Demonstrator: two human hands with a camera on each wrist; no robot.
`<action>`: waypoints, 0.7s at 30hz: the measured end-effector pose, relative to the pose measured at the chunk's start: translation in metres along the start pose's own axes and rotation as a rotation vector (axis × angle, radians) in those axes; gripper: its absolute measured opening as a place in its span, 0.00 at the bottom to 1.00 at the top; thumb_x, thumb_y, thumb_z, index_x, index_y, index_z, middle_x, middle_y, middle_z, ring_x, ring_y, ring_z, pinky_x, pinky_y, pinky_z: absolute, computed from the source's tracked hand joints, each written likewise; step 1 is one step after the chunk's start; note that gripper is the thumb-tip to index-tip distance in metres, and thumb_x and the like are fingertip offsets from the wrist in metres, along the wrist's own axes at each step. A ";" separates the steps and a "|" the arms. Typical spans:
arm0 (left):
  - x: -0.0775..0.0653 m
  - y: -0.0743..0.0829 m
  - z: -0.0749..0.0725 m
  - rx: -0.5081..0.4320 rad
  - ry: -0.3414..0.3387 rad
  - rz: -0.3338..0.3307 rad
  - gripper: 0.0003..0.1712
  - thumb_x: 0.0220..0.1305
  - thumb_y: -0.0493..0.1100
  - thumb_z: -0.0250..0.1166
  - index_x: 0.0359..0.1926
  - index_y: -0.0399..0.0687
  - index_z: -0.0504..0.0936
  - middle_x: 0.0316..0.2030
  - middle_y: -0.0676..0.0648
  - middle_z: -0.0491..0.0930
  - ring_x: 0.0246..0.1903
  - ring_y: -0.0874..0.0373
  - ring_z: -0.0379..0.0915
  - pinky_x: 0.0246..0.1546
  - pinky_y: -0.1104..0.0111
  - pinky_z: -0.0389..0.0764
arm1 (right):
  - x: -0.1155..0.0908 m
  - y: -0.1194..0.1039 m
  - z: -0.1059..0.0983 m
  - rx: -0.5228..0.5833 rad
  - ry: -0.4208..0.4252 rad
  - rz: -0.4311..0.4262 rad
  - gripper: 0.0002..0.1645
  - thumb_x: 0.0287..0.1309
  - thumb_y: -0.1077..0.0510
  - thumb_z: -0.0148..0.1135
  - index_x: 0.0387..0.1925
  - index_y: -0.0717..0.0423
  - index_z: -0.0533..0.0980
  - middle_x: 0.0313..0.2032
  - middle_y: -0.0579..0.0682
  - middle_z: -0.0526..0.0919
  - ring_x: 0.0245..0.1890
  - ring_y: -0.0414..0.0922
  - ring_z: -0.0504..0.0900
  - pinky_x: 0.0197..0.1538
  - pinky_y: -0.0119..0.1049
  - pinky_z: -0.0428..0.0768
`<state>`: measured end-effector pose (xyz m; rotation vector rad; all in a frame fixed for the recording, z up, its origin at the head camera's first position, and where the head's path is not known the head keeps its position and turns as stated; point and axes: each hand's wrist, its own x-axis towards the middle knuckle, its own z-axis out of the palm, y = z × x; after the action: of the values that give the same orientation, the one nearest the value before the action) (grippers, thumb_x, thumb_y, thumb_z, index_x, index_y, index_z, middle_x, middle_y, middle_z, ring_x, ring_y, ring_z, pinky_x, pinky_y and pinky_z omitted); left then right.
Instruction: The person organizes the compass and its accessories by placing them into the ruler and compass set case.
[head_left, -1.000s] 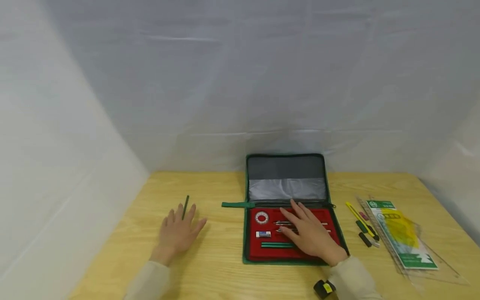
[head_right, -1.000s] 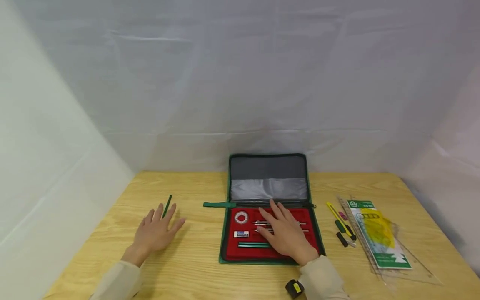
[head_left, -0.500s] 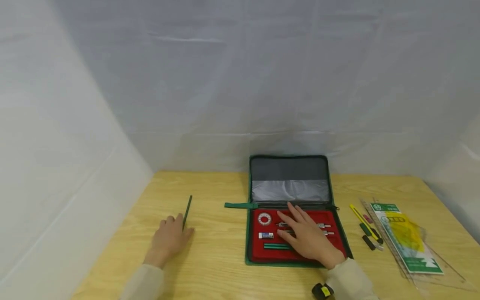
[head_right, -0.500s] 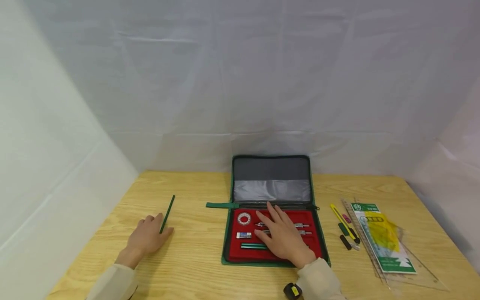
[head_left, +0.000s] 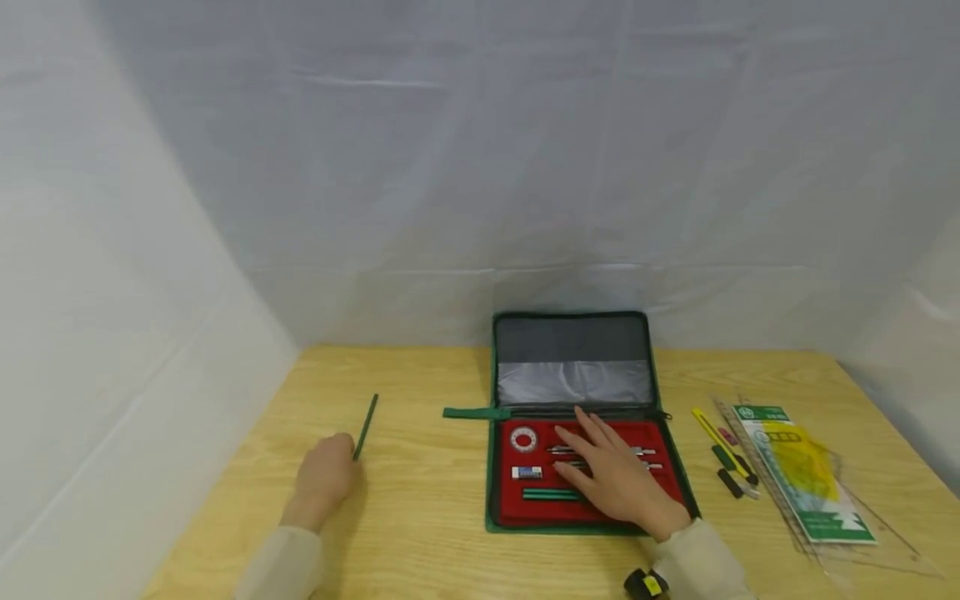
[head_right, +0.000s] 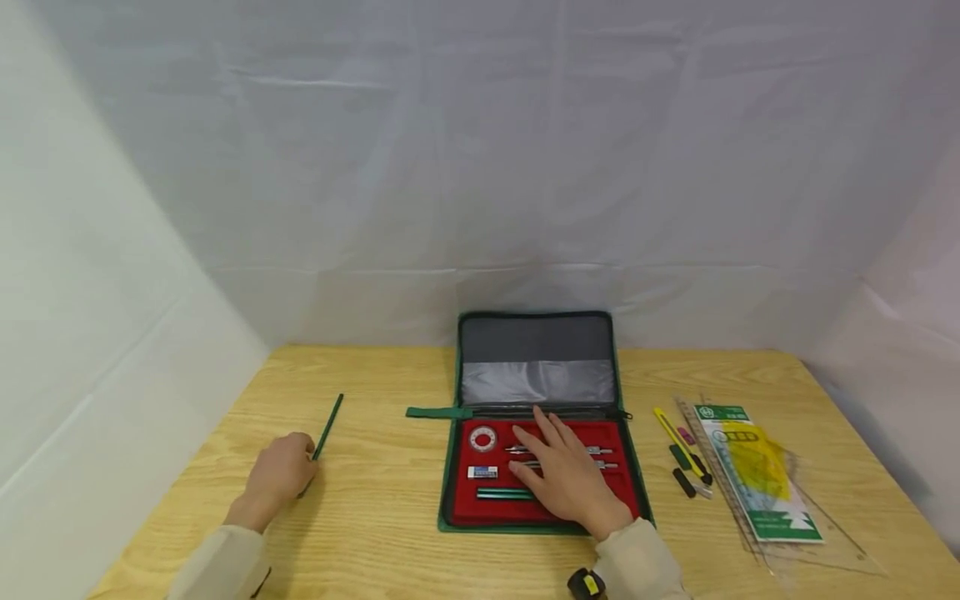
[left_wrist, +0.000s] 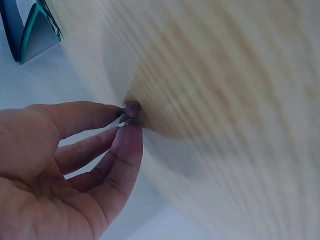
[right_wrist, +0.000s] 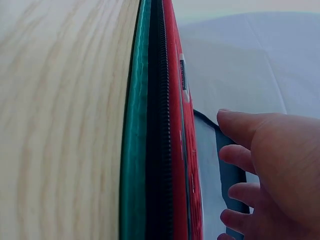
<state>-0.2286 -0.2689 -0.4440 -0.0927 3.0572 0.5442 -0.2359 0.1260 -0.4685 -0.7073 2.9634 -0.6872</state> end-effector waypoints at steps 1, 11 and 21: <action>0.001 0.000 0.000 0.008 0.003 0.001 0.03 0.52 0.33 0.55 0.27 0.35 0.72 0.22 0.42 0.75 0.20 0.53 0.69 0.21 0.62 0.71 | 0.000 0.000 0.000 -0.003 0.003 0.001 0.34 0.60 0.36 0.46 0.64 0.43 0.60 0.70 0.56 0.49 0.67 0.58 0.48 0.62 0.58 0.55; 0.011 -0.003 -0.001 0.054 0.011 0.001 0.04 0.45 0.35 0.57 0.20 0.41 0.70 0.18 0.44 0.72 0.19 0.52 0.66 0.19 0.61 0.69 | -0.004 0.004 -0.004 -0.007 0.052 0.009 0.33 0.59 0.38 0.49 0.63 0.44 0.62 0.69 0.56 0.52 0.66 0.56 0.51 0.61 0.59 0.57; 0.013 0.004 -0.001 0.007 -0.031 0.026 0.05 0.47 0.35 0.58 0.20 0.39 0.72 0.14 0.48 0.70 0.14 0.58 0.62 0.15 0.68 0.66 | -0.009 0.013 -0.007 -0.013 0.065 0.023 0.33 0.60 0.38 0.48 0.64 0.44 0.62 0.69 0.56 0.52 0.66 0.57 0.51 0.60 0.61 0.57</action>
<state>-0.2417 -0.2656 -0.4423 -0.0434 3.0336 0.5311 -0.2340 0.1434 -0.4682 -0.6631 3.0323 -0.7033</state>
